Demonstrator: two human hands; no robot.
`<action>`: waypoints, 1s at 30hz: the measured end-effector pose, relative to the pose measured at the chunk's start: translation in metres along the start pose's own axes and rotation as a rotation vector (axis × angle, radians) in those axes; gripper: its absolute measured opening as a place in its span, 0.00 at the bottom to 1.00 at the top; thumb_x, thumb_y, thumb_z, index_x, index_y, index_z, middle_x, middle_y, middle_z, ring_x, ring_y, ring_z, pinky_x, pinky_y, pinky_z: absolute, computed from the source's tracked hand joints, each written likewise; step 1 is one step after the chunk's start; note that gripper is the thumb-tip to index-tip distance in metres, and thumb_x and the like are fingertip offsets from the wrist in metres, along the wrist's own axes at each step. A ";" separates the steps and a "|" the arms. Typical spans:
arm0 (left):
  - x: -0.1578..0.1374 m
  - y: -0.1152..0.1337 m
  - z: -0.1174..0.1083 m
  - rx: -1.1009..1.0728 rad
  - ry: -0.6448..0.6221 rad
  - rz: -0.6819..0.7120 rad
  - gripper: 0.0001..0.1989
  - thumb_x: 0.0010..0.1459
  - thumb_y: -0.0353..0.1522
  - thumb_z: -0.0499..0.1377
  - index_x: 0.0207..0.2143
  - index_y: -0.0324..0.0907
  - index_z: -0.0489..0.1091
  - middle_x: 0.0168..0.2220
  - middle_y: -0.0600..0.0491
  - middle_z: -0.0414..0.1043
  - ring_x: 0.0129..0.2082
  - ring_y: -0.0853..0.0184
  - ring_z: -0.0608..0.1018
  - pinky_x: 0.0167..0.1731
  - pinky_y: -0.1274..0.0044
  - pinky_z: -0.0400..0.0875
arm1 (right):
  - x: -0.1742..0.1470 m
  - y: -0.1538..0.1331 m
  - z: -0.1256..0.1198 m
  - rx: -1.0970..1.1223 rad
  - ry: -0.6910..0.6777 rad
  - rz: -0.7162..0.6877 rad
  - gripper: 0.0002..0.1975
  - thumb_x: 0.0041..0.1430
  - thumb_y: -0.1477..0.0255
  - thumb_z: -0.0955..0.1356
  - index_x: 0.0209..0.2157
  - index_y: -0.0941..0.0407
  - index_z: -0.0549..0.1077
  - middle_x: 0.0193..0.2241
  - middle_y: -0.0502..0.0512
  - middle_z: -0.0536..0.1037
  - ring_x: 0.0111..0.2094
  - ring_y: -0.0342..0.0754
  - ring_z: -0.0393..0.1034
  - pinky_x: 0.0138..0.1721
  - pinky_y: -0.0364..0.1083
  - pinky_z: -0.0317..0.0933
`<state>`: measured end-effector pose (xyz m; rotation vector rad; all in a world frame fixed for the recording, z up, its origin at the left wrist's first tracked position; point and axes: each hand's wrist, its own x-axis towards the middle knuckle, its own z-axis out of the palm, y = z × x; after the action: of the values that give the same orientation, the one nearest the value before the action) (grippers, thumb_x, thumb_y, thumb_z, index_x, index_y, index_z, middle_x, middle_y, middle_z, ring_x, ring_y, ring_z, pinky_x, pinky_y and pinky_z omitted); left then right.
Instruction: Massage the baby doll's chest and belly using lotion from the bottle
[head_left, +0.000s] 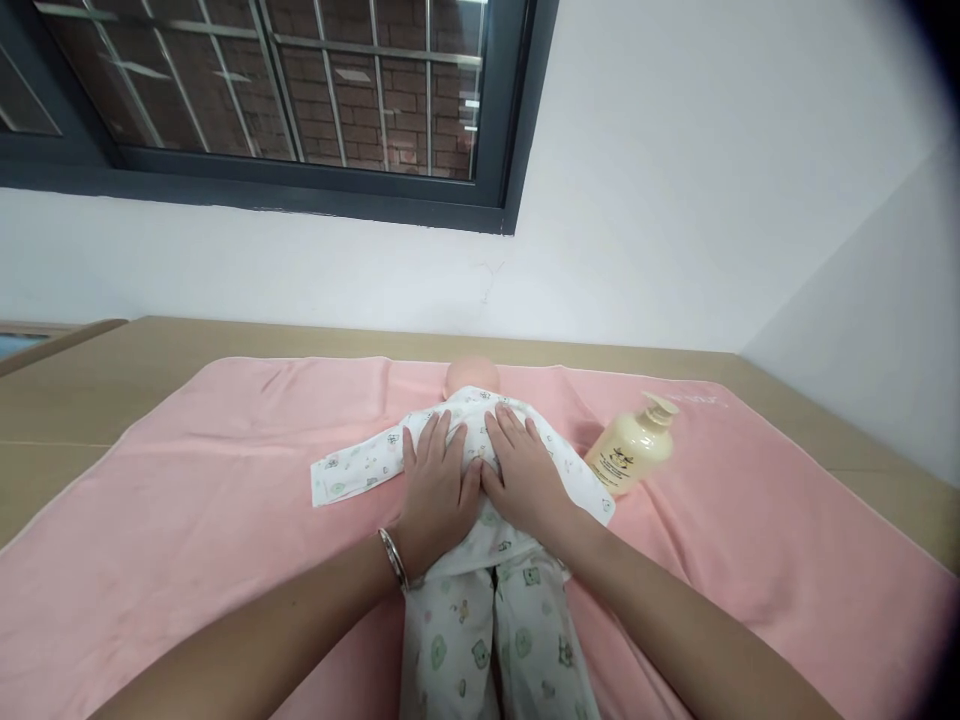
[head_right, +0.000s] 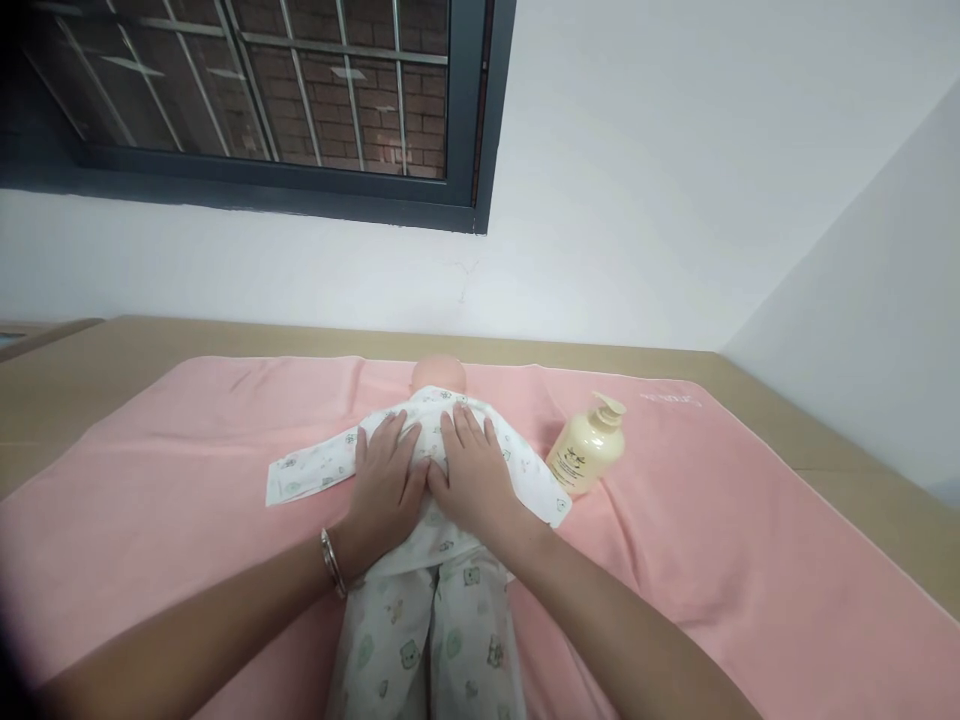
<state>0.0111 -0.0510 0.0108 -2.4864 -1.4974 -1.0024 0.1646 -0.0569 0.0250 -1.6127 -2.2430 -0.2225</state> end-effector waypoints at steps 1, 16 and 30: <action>-0.001 0.000 -0.002 0.015 0.020 0.042 0.20 0.64 0.34 0.46 0.56 0.37 0.61 0.63 0.38 0.53 0.64 0.49 0.54 0.60 0.47 0.40 | -0.003 -0.003 -0.002 -0.024 0.013 0.020 0.30 0.63 0.69 0.58 0.64 0.66 0.53 0.64 0.63 0.51 0.65 0.56 0.39 0.64 0.60 0.40; -0.002 -0.002 -0.005 -0.094 0.052 0.274 0.23 0.63 0.33 0.48 0.58 0.35 0.60 0.59 0.39 0.63 0.62 0.54 0.62 0.60 0.57 0.57 | -0.014 -0.016 -0.006 -0.088 -0.026 -0.058 0.32 0.59 0.76 0.58 0.63 0.72 0.53 0.63 0.68 0.50 0.65 0.59 0.40 0.64 0.59 0.45; -0.005 -0.005 0.008 -0.110 0.086 0.106 0.24 0.64 0.33 0.48 0.60 0.34 0.57 0.62 0.38 0.58 0.64 0.53 0.59 0.59 0.55 0.59 | 0.010 0.011 -0.011 -0.008 -0.076 -0.055 0.26 0.69 0.67 0.55 0.63 0.67 0.55 0.63 0.63 0.54 0.64 0.55 0.44 0.64 0.60 0.41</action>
<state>0.0096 -0.0493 0.0010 -2.5291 -1.3046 -1.1873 0.1744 -0.0484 0.0375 -1.5896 -2.3483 -0.1879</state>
